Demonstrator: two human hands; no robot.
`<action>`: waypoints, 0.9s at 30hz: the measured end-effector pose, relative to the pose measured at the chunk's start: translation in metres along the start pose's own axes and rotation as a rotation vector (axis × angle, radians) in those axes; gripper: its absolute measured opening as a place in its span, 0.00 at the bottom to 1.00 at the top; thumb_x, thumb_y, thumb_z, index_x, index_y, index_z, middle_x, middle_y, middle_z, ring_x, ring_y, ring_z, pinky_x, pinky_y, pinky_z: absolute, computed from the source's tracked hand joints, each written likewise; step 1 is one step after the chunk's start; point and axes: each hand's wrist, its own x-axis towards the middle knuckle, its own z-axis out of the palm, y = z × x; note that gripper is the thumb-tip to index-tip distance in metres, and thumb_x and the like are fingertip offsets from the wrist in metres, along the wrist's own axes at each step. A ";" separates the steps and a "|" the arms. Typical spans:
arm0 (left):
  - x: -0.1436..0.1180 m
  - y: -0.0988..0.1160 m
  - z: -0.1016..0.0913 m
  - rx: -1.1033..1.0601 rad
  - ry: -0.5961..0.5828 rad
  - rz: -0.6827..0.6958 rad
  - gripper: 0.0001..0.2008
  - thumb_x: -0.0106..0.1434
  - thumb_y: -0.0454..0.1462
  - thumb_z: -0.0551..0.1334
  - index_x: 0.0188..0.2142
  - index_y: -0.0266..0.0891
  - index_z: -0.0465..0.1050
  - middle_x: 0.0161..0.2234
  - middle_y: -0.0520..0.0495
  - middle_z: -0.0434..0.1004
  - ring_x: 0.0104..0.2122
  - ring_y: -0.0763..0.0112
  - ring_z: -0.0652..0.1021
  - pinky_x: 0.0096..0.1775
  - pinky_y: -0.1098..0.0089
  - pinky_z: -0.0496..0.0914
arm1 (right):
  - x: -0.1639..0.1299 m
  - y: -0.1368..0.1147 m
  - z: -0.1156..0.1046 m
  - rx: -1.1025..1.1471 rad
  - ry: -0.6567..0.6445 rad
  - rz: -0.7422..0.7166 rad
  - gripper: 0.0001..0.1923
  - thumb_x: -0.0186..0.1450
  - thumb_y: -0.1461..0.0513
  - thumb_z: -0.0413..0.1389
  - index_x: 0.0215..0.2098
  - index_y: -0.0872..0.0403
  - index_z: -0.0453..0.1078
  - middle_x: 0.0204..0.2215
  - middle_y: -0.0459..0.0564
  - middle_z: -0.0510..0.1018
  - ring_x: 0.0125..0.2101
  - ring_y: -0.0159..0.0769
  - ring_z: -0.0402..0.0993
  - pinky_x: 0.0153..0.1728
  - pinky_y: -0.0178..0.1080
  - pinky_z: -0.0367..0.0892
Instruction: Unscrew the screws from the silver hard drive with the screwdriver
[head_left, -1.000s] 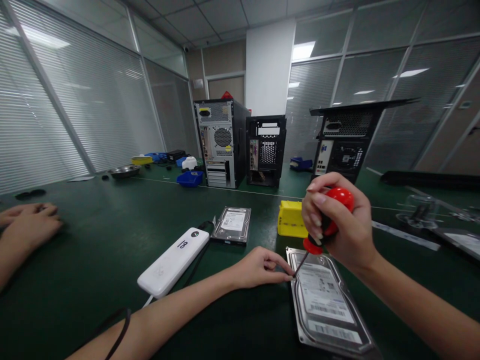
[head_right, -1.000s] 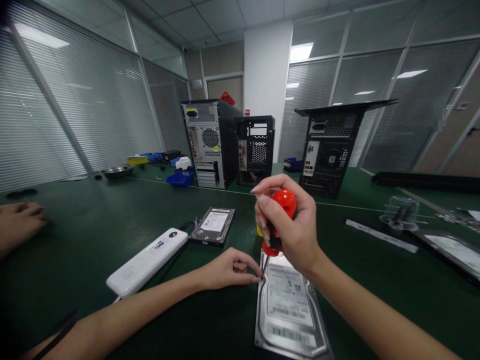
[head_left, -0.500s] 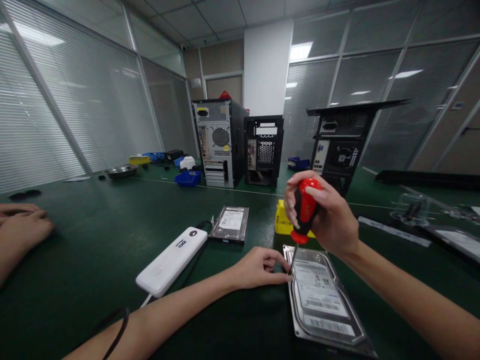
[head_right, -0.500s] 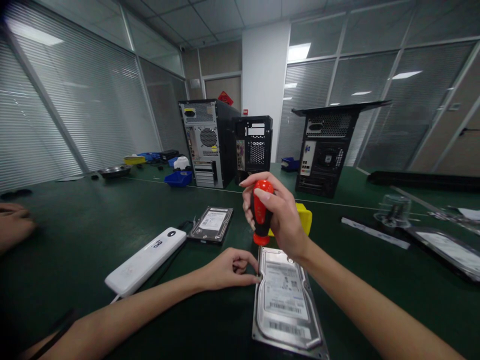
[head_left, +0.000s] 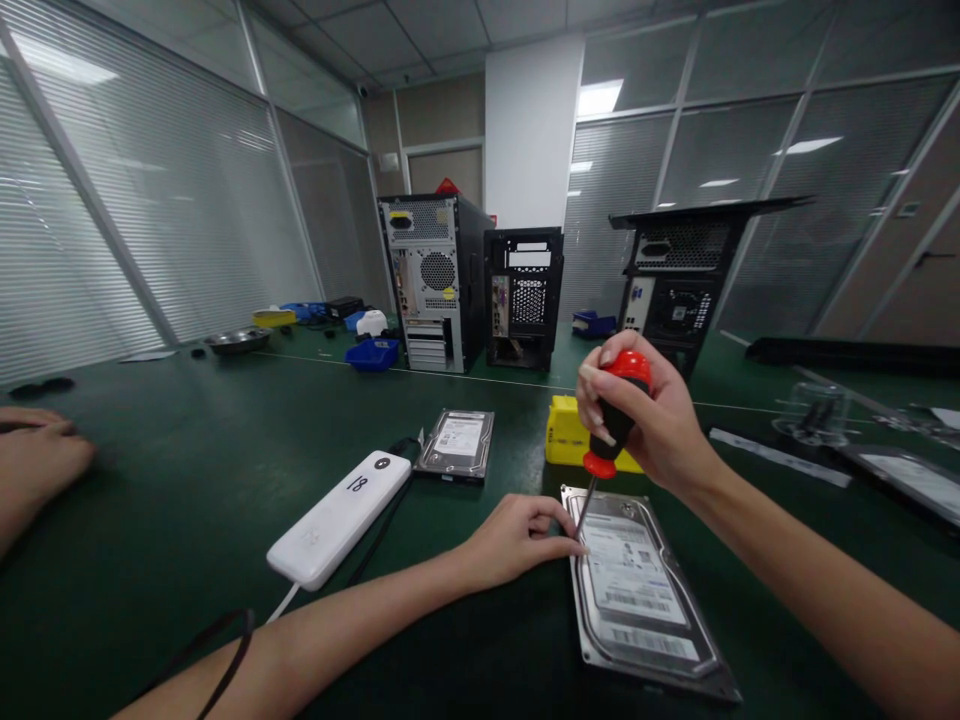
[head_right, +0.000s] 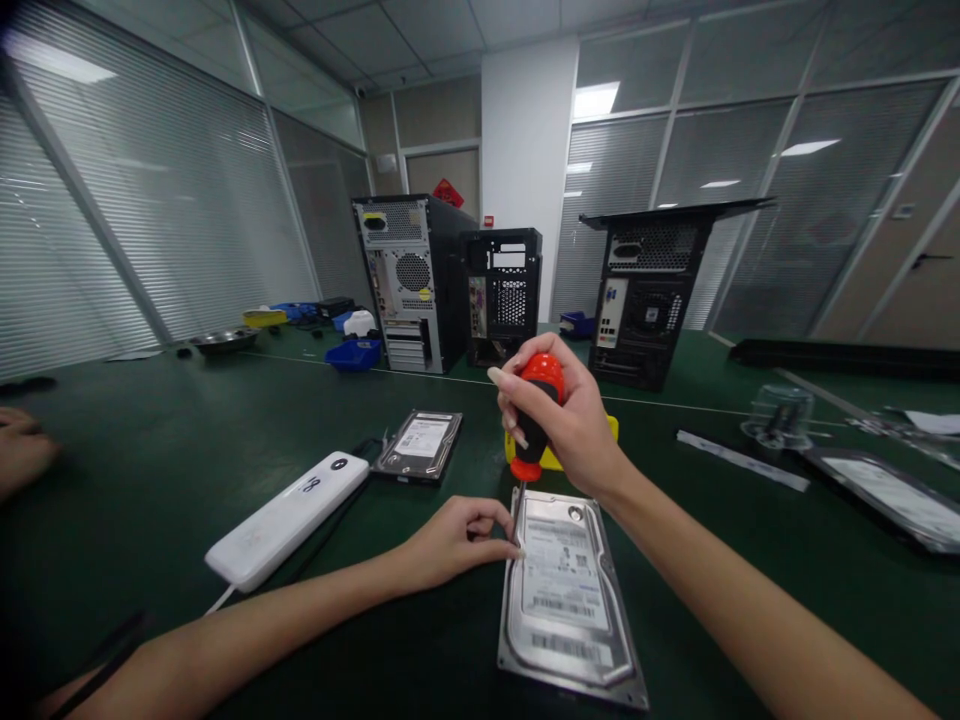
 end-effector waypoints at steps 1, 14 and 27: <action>0.000 -0.001 0.000 0.003 0.002 -0.002 0.20 0.55 0.50 0.66 0.35 0.33 0.75 0.18 0.60 0.49 0.21 0.79 0.53 0.25 0.74 0.47 | 0.000 0.000 0.000 -0.006 0.002 -0.004 0.08 0.62 0.65 0.58 0.33 0.51 0.61 0.21 0.38 0.69 0.17 0.22 0.64 0.15 0.26 0.59; 0.004 -0.007 -0.047 0.366 -0.145 0.243 0.17 0.56 0.46 0.67 0.44 0.43 0.76 0.33 0.52 0.63 0.35 0.72 0.66 0.34 0.74 0.58 | 0.004 -0.008 -0.011 -0.010 0.169 -0.081 0.06 0.61 0.68 0.56 0.33 0.51 0.63 0.17 0.38 0.65 0.13 0.23 0.59 0.10 0.25 0.53; -0.003 -0.017 -0.033 0.878 -0.081 0.611 0.10 0.66 0.40 0.58 0.42 0.44 0.77 0.29 0.51 0.64 0.31 0.73 0.66 0.34 0.70 0.56 | -0.002 -0.010 -0.008 -0.055 0.138 -0.068 0.05 0.61 0.68 0.56 0.33 0.52 0.65 0.18 0.39 0.65 0.14 0.24 0.61 0.09 0.26 0.53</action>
